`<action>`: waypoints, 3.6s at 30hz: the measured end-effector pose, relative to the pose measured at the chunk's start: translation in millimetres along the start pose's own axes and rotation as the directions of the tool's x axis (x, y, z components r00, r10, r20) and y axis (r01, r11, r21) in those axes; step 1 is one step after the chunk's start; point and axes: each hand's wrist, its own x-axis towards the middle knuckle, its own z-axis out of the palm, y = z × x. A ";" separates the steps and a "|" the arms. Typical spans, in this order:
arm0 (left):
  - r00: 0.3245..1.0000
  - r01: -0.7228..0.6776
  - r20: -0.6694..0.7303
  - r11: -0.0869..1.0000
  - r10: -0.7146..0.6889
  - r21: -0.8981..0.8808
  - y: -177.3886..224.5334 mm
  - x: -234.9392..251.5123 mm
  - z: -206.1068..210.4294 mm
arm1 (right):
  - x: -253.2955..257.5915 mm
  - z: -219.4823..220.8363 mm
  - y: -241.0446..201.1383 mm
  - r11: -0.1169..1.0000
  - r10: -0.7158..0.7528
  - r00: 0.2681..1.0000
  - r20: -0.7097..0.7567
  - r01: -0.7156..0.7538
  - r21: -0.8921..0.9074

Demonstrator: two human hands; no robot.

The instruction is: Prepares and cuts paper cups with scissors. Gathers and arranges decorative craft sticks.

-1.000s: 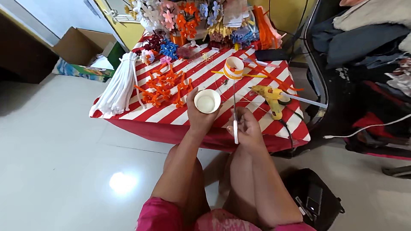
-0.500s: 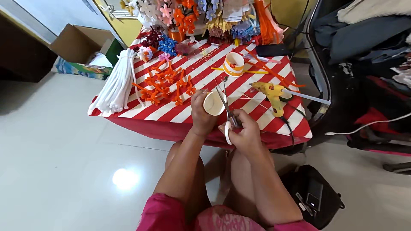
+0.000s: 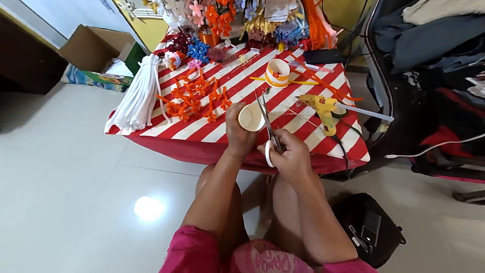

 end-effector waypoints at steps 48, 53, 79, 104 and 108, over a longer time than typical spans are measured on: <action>0.832 0.427 0.502 0.851 -0.237 -0.306 1.8 10.7 -17.8 | 2.6 -30.3 3.0 0.994 0.049 0.997 0.055 -0.044 -0.103; 0.874 0.426 0.390 0.842 -0.289 -0.331 1.5 7.9 -12.5 | 2.5 -25.5 4.1 0.990 0.019 1.000 0.022 -0.016 -0.137; 0.779 0.482 0.582 0.818 -0.235 -0.315 4.2 12.4 -20.6 | 3.4 -26.9 6.6 0.988 0.024 1.000 -0.002 -0.024 -0.151; 0.517 0.799 0.817 -0.198 -0.255 -0.567 0.5 9.0 -23.1 | 13.5 -25.4 16.0 0.906 0.145 0.989 -0.025 -0.122 0.406; 0.550 0.764 0.799 -0.239 -0.243 -0.599 1.3 8.0 -22.1 | 12.8 -25.6 18.8 0.890 0.095 0.995 0.032 -0.100 0.446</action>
